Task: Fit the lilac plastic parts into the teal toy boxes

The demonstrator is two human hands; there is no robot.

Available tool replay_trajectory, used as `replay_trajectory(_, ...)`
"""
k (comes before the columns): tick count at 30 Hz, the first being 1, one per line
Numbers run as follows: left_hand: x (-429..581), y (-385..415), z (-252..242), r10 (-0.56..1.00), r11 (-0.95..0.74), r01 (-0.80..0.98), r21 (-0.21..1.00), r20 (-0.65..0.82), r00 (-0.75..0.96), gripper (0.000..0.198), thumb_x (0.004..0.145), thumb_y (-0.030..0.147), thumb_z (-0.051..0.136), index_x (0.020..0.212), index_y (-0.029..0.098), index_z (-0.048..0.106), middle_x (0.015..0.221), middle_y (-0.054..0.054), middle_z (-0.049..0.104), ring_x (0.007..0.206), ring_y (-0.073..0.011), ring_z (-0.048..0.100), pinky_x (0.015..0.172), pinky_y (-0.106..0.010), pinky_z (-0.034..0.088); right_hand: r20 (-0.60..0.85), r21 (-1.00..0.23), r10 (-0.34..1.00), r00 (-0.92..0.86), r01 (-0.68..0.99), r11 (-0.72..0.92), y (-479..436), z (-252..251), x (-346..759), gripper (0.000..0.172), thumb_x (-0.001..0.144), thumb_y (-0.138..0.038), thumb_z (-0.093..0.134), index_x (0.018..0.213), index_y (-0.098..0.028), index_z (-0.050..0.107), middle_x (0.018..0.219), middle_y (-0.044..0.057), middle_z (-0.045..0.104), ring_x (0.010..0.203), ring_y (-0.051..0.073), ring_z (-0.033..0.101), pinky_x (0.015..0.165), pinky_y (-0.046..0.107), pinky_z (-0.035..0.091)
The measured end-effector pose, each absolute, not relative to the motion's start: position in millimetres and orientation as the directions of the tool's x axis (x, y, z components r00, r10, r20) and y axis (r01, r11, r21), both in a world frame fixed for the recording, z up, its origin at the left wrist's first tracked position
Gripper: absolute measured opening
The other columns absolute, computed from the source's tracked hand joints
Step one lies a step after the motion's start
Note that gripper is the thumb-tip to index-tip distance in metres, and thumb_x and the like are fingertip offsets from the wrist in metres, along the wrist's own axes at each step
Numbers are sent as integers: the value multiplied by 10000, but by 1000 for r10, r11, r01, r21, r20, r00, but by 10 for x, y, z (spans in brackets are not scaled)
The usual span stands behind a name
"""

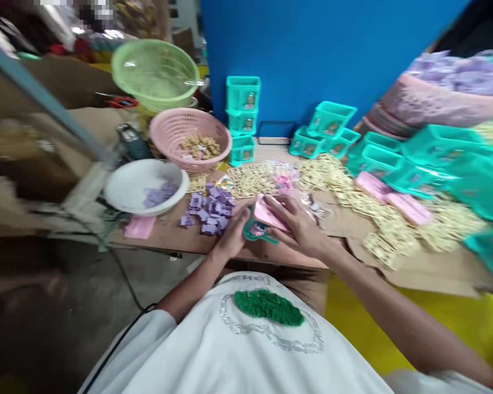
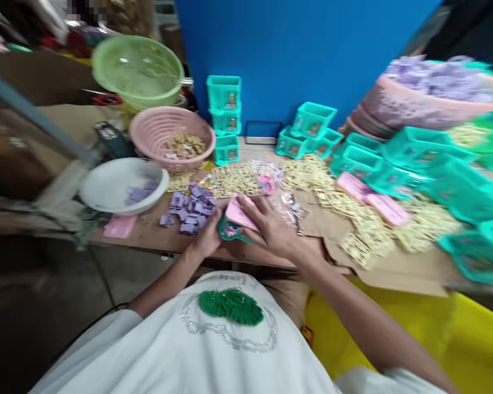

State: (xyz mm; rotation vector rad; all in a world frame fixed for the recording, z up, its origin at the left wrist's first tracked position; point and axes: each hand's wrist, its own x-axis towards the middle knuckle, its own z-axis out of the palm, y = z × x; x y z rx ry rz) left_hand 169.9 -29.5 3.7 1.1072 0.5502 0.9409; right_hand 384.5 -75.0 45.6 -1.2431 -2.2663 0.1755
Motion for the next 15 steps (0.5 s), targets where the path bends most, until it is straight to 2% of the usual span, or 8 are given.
replay_trajectory(3, 1699, -327, 58, 872, 165, -291, 942, -1, 490, 792, 922, 797, 571, 1459, 218, 636, 1521, -147, 651, 1538, -377, 488, 1287, -528, 388, 389, -343, 812, -434, 750, 566, -774, 456, 3866, 763, 1082, -498, 498, 1737, -340, 140, 1453, 194, 526, 1248, 368, 616, 966, 538, 609)
replay_trajectory(5, 1673, -348, 49, 888, 75, -157, 985, 5, 459, 820, 914, 803, 574, 1487, 218, 615, 1625, -145, 556, 1579, -367, 431, 1327, -519, 325, 397, -360, 823, -405, 757, 546, -796, 485, 3903, 746, 1073, -493, 522, 1728, -350, 196, 1441, 187, 540, 1252, 368, 623, 983, 533, 608)
replay_trajectory(8, 1619, -440, -25, 912, -126, 59, 990, 92, 401, 857, 912, 813, 556, 1514, 204, 584, 1681, -153, 481, 1623, -357, 352, 1372, -528, 203, 339, -346, 872, -353, 815, 465, -946, 545, 3866, 707, 1054, -509, 568, 1689, -285, 353, 1447, 208, 544, 1281, 374, 613, 1044, 542, 579)
replay_trajectory(10, 1598, -471, -152, 916, -163, 147, 976, 95, 390, 845, 952, 781, 515, 1554, 188, 535, 1679, -174, 475, 1621, -357, 357, 1360, -548, 233, 224, -308, 907, -356, 857, 412, -1013, 533, 3820, 693, 1041, -554, 583, 1644, -241, 447, 1373, 217, 600, 1230, 374, 638, 1022, 561, 580)
replay_trajectory(12, 1584, -460, -315, 920, -187, 161, 969, 115, 374, 784, 988, 731, 496, 1561, 197, 524, 1654, -176, 507, 1608, -345, 387, 1334, -535, 308, 210, -317, 906, -368, 851, 419, -984, 499, 3883, 814, 1006, -618, 632, 1674, -228, 379, 1528, 222, 541, 1388, 384, 552, 1145, 589, 499)
replay_trajectory(13, 1571, -453, -391, 920, -208, 162, 965, 137, 367, 760, 990, 706, 520, 1568, 212, 517, 1655, -167, 507, 1606, -339, 391, 1331, -523, 319, 246, -355, 912, -328, 845, 399, -948, 496, 3983, 868, 994, -615, 658, 1694, -225, 324, 1588, 209, 506, 1446, 358, 514, 1173, 550, 489)
replay_trajectory(15, 1526, -454, -492, 922, -235, 152, 960, 171, 346, 713, 992, 659, 562, 1576, 252, 510, 1671, -137, 496, 1606, -329, 393, 1335, -508, 314, 320, -437, 944, -77, 872, 220, -891, 547, 4320, 803, 1010, -521, 680, 1680, -236, 342, 1590, 170, 536, 1455, 302, 524, 1174, 483, 503)
